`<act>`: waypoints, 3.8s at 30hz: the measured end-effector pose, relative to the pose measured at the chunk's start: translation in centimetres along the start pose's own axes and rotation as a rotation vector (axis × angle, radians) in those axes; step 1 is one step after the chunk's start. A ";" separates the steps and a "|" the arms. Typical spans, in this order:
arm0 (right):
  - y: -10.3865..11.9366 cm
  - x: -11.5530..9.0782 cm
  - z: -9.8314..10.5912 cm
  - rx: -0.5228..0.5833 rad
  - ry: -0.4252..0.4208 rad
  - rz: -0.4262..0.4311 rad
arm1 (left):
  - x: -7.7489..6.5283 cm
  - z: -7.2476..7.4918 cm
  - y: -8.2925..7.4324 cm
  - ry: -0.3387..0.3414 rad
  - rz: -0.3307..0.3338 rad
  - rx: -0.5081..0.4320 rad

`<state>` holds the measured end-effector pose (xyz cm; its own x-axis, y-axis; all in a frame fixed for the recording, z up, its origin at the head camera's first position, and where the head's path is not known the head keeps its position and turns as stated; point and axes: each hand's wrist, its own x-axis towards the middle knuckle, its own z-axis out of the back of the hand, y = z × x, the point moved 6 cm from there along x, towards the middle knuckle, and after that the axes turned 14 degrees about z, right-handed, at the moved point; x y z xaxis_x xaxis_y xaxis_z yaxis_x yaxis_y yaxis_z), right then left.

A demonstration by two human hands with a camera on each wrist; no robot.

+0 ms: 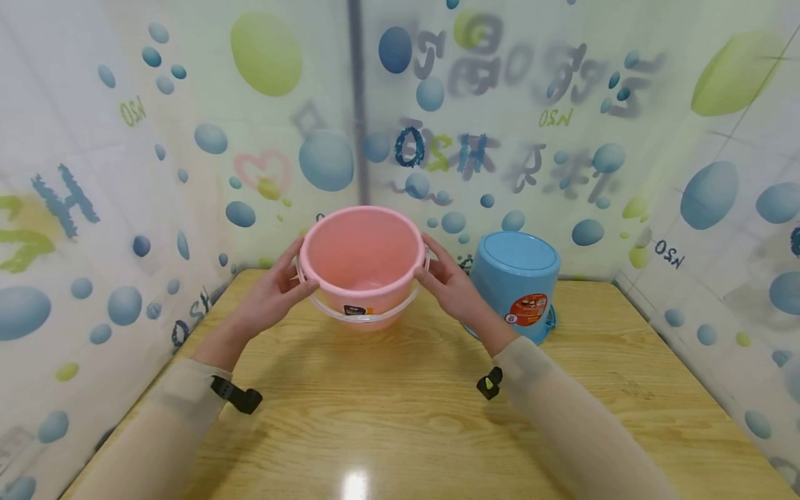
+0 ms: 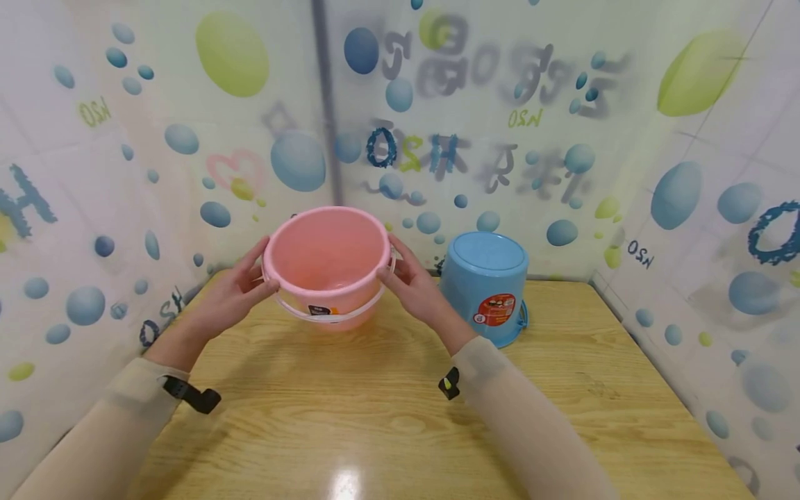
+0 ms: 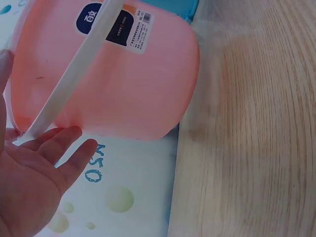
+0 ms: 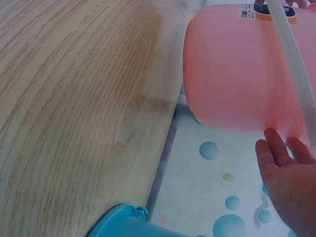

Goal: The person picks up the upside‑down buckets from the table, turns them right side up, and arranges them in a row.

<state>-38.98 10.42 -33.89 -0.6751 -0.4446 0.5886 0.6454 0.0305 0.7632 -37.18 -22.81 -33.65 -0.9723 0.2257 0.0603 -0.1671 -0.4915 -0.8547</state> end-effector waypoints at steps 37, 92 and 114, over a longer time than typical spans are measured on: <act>-3.8 1.3 -1.0 0.040 -0.169 -0.258 | 0.9 -0.9 1.3 -0.090 0.184 -0.125; -5.4 4.7 -0.6 -0.016 -0.288 -0.314 | 3.5 -1.0 1.4 -0.225 0.245 -0.118; -5.1 4.1 -0.6 -0.168 -0.255 -0.324 | 2.7 -0.5 0.7 -0.269 0.210 -0.100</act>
<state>-44.82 7.86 -35.55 -0.9048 -0.1718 0.3896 0.4213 -0.2296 0.8774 -39.86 -22.11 -34.29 -0.9942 -0.1077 0.0000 0.0450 -0.4155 -0.9085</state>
